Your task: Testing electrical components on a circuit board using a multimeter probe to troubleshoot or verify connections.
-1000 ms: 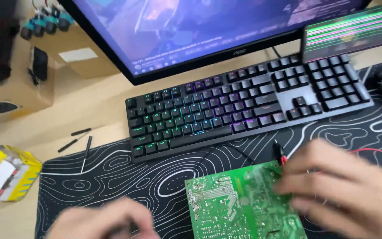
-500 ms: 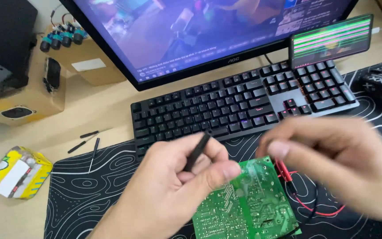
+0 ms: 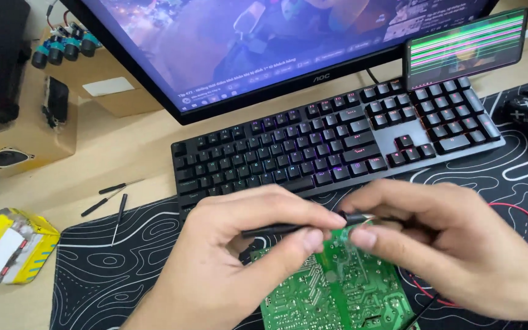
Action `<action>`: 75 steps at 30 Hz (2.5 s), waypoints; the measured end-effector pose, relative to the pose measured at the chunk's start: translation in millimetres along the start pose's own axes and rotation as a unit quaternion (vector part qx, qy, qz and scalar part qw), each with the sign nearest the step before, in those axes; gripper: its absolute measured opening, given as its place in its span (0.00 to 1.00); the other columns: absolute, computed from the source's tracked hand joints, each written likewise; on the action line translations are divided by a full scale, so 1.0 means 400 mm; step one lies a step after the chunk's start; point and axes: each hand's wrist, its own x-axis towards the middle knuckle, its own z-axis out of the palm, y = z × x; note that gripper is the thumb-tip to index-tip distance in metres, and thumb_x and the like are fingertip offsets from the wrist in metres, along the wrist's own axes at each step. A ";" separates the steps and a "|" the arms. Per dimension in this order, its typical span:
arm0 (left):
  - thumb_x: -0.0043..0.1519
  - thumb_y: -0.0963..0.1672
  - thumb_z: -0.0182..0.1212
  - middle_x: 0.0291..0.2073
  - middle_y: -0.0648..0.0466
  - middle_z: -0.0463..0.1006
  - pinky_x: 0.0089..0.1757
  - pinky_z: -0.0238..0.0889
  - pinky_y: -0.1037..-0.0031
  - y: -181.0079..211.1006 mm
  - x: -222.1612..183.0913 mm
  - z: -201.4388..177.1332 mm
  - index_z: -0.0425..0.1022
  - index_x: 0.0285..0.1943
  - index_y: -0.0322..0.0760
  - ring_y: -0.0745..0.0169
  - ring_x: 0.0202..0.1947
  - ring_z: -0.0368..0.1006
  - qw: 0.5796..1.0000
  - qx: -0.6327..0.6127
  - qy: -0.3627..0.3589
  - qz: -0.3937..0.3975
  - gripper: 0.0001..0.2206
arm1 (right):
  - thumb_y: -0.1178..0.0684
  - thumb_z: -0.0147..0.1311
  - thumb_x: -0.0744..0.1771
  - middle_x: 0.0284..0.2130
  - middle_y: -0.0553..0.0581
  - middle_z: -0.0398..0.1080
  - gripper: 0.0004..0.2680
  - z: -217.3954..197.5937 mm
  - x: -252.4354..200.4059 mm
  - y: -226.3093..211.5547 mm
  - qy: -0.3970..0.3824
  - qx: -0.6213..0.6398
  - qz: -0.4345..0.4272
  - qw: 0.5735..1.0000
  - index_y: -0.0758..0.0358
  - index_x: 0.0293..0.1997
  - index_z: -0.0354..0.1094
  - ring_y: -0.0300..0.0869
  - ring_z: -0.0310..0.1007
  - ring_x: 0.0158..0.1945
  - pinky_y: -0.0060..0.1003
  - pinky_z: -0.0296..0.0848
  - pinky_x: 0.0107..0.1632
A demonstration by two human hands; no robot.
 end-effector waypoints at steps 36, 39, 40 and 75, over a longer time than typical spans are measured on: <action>0.77 0.36 0.54 0.53 0.42 0.83 0.55 0.77 0.67 -0.038 -0.030 0.059 0.67 0.78 0.27 0.53 0.48 0.82 0.970 0.194 -0.008 0.143 0.19 | 0.48 0.43 0.77 0.20 0.45 0.68 0.13 0.019 0.007 0.011 -0.018 -0.065 -0.074 0.995 0.54 0.53 0.80 0.36 0.67 0.22 0.31 0.73 0.29; 0.78 0.39 0.51 0.54 0.44 0.84 0.53 0.77 0.70 -0.022 -0.028 0.062 0.69 0.77 0.29 0.56 0.47 0.83 0.977 0.179 -0.003 0.115 0.17 | 0.48 0.44 0.76 0.20 0.43 0.70 0.12 0.018 0.007 0.008 -0.018 -0.081 -0.082 0.993 0.52 0.52 0.81 0.35 0.68 0.20 0.30 0.73 0.27; 0.79 0.41 0.48 0.52 0.47 0.84 0.51 0.77 0.72 -0.013 -0.028 0.063 0.72 0.75 0.32 0.61 0.44 0.83 0.982 0.170 0.001 0.083 0.17 | 0.48 0.45 0.76 0.21 0.41 0.72 0.12 0.018 0.006 0.008 -0.017 -0.094 -0.085 0.992 0.51 0.51 0.81 0.34 0.68 0.19 0.30 0.73 0.26; 0.76 0.44 0.56 0.47 0.57 0.84 0.34 0.72 0.80 -0.014 -0.018 0.072 0.81 0.61 0.43 0.70 0.34 0.77 0.981 0.172 0.062 0.061 0.10 | 0.55 0.68 0.66 0.33 0.45 0.88 0.04 0.040 0.001 -0.013 0.110 -0.102 -0.078 0.986 0.60 0.42 0.81 0.29 0.90 0.33 0.20 0.97 0.43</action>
